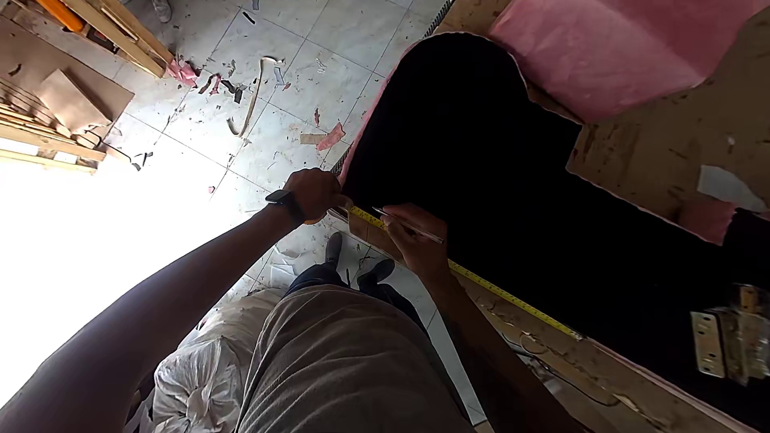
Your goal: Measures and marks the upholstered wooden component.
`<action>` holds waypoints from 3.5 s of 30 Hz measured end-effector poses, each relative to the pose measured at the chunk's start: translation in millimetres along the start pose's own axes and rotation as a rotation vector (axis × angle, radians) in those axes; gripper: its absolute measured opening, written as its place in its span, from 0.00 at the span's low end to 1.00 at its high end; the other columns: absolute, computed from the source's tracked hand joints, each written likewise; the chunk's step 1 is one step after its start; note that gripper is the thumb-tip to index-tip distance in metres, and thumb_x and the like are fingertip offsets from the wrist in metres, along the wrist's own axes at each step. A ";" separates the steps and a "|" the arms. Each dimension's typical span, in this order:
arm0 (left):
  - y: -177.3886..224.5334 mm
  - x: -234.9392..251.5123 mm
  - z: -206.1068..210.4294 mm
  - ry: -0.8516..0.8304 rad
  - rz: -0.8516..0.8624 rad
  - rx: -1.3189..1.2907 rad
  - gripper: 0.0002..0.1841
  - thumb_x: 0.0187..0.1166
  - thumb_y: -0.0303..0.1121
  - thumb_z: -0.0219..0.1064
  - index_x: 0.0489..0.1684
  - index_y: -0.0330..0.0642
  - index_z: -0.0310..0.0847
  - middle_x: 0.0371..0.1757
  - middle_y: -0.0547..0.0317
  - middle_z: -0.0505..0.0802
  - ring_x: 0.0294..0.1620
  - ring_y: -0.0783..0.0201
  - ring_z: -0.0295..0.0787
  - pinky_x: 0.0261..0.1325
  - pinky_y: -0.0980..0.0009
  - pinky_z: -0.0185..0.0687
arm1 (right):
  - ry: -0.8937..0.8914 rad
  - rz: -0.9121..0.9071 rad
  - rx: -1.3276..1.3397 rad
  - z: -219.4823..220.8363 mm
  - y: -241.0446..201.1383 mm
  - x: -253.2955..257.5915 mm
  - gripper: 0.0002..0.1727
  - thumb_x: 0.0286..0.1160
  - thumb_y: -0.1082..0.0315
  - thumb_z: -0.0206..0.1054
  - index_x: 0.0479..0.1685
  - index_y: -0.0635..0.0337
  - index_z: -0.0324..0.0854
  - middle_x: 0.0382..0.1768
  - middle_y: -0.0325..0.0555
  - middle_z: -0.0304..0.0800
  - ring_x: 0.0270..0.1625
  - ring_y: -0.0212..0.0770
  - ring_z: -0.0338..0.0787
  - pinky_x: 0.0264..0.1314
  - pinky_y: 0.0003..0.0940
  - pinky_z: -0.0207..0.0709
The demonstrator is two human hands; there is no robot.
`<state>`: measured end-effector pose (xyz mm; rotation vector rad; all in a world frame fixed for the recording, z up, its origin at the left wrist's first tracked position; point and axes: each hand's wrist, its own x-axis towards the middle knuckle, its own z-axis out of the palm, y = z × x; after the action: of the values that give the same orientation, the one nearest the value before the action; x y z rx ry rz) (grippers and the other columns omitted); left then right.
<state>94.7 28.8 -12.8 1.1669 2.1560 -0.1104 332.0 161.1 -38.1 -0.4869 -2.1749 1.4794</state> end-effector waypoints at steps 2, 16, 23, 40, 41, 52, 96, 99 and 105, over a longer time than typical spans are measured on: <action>-0.1 -1.2 -0.7 0.004 0.006 -0.005 0.31 0.75 0.73 0.60 0.27 0.54 0.87 0.28 0.57 0.90 0.36 0.52 0.91 0.36 0.42 0.83 | -0.013 -0.014 -0.036 6.1 5.4 0.9 0.09 0.73 0.70 0.72 0.48 0.56 0.94 0.40 0.36 0.93 0.33 0.28 0.87 0.30 0.24 0.83; -3.0 -1.7 2.5 0.028 0.024 -0.008 0.32 0.75 0.74 0.59 0.25 0.53 0.84 0.26 0.57 0.88 0.33 0.52 0.90 0.32 0.44 0.83 | -0.050 -0.035 -0.083 20.3 11.5 6.5 0.08 0.75 0.71 0.68 0.44 0.57 0.93 0.38 0.36 0.90 0.34 0.27 0.87 0.31 0.23 0.83; -4.5 -1.2 3.2 0.030 0.030 -0.023 0.32 0.74 0.75 0.59 0.25 0.54 0.85 0.26 0.57 0.89 0.33 0.51 0.90 0.32 0.44 0.83 | -0.065 -0.044 -0.081 21.4 12.3 7.0 0.08 0.75 0.72 0.67 0.44 0.58 0.93 0.37 0.36 0.89 0.33 0.27 0.86 0.30 0.22 0.82; -18.5 -4.5 14.1 0.093 0.157 -0.026 0.31 0.78 0.71 0.58 0.25 0.53 0.83 0.25 0.59 0.87 0.32 0.54 0.89 0.32 0.46 0.81 | -0.085 -0.082 -0.107 23.9 13.5 6.1 0.08 0.76 0.71 0.67 0.43 0.59 0.92 0.37 0.37 0.89 0.32 0.27 0.85 0.28 0.22 0.80; -19.1 -4.4 14.6 0.094 0.166 -0.020 0.30 0.78 0.71 0.58 0.26 0.53 0.84 0.25 0.59 0.87 0.32 0.54 0.89 0.33 0.46 0.81 | -0.083 -0.082 -0.102 24.0 13.4 5.9 0.08 0.75 0.71 0.67 0.44 0.59 0.92 0.37 0.37 0.90 0.32 0.27 0.85 0.28 0.22 0.81; -22.8 -4.1 17.4 0.113 0.204 -0.037 0.29 0.79 0.70 0.59 0.27 0.53 0.85 0.27 0.60 0.89 0.34 0.54 0.90 0.35 0.45 0.83 | -0.054 -0.084 -0.106 25.5 13.2 6.0 0.08 0.75 0.72 0.67 0.43 0.60 0.92 0.37 0.38 0.90 0.34 0.28 0.87 0.30 0.23 0.83; 463.2 -25.6 124.8 -0.430 0.313 -0.307 0.21 0.83 0.55 0.64 0.35 0.50 0.93 0.31 0.64 0.96 0.31 0.66 0.93 0.42 0.60 0.92 | 1.333 0.639 0.481 -564.4 114.7 -470.9 0.28 0.97 0.49 0.35 0.83 0.51 0.66 0.50 0.47 0.96 0.18 0.30 0.79 0.19 0.24 0.71; 472.6 -32.8 124.4 -0.447 0.288 -0.304 0.19 0.85 0.51 0.64 0.38 0.48 0.93 0.32 0.64 0.96 0.33 0.68 0.93 0.46 0.61 0.92 | 1.366 0.608 0.436 -588.6 134.1 -472.8 0.17 0.92 0.61 0.54 0.71 0.55 0.75 0.38 0.42 0.94 0.18 0.29 0.79 0.18 0.24 0.73; 465.7 -25.8 130.1 -0.389 0.274 -0.302 0.19 0.86 0.53 0.63 0.35 0.51 0.93 0.30 0.68 0.95 0.31 0.71 0.91 0.43 0.64 0.90 | 1.425 0.808 0.375 -601.6 162.9 -485.8 0.14 0.88 0.54 0.60 0.62 0.49 0.73 0.29 0.34 0.83 0.16 0.29 0.74 0.15 0.25 0.70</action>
<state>530.1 239.4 10.4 1.1422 1.5959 0.0998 1075.1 425.3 -86.3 -1.7070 -0.5565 1.1208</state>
